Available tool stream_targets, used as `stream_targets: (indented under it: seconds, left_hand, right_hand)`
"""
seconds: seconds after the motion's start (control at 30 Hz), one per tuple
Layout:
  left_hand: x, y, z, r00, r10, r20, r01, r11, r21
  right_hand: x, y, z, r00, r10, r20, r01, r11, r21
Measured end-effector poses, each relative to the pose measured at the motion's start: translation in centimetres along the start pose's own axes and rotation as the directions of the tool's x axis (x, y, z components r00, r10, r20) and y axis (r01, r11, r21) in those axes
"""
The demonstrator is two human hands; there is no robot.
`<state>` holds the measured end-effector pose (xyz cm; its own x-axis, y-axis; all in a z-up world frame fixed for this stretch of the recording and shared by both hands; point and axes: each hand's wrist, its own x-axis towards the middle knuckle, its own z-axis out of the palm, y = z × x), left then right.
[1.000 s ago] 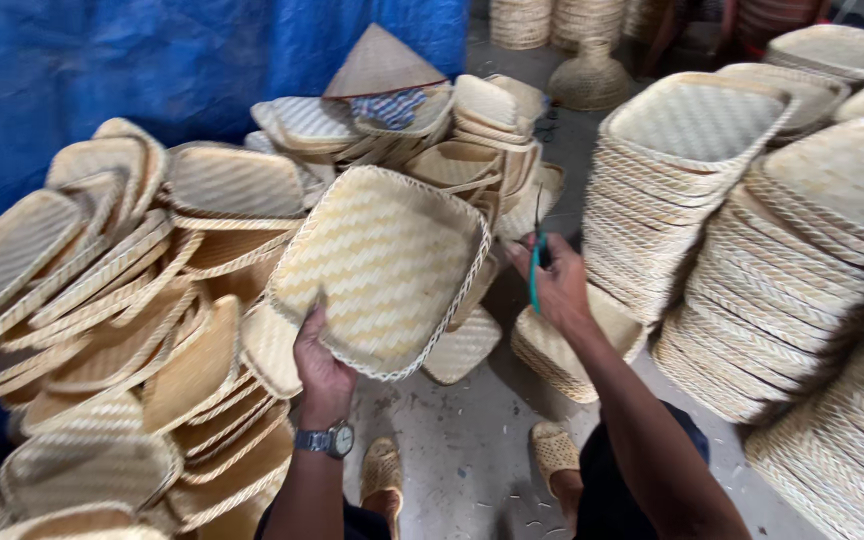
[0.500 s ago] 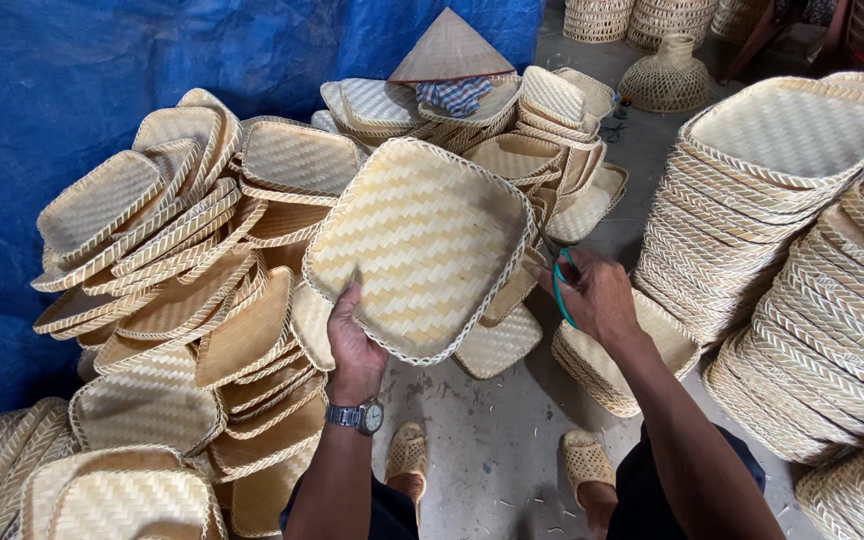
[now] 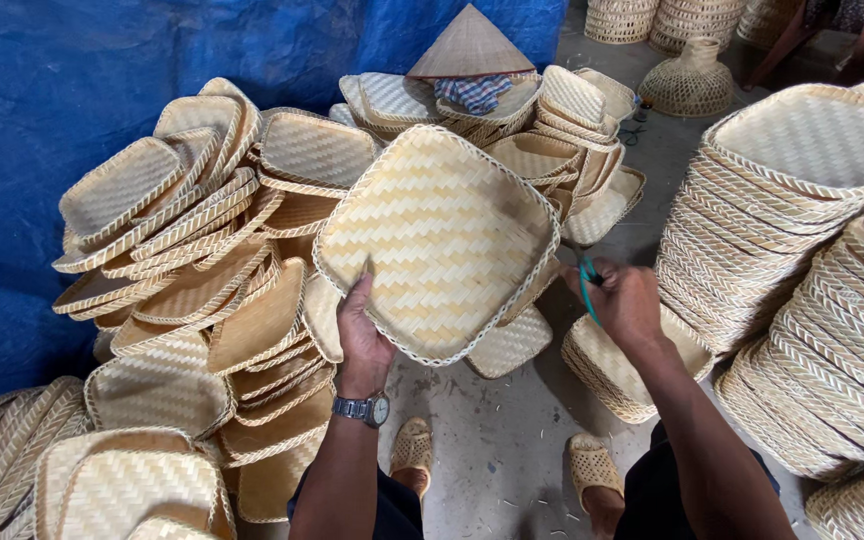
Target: The person trims the edges of woven bamboo trays using scissors, handling several trays from a large pile and moving them aside after finishing.
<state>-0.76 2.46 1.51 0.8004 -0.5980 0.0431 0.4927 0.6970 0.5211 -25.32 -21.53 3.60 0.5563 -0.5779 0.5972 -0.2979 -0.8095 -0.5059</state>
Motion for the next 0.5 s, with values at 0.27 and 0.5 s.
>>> stream_targets:
  seconds: [0.27,0.5]
  left_hand:
    - [0.2,1.6,-1.1,0.995,0.021,0.097,-0.054,0.934,0.353]
    - [0.5,0.5,-1.7,0.974,-0.067,0.215,-0.070,0.816,0.574]
  right_hand:
    - [2.1,1.9,-2.5,0.956,0.267,0.119,-0.292,0.901,0.321]
    - [2.7,1.2,-3.7,0.952,0.218,0.215,-0.265,0.939,0.220]
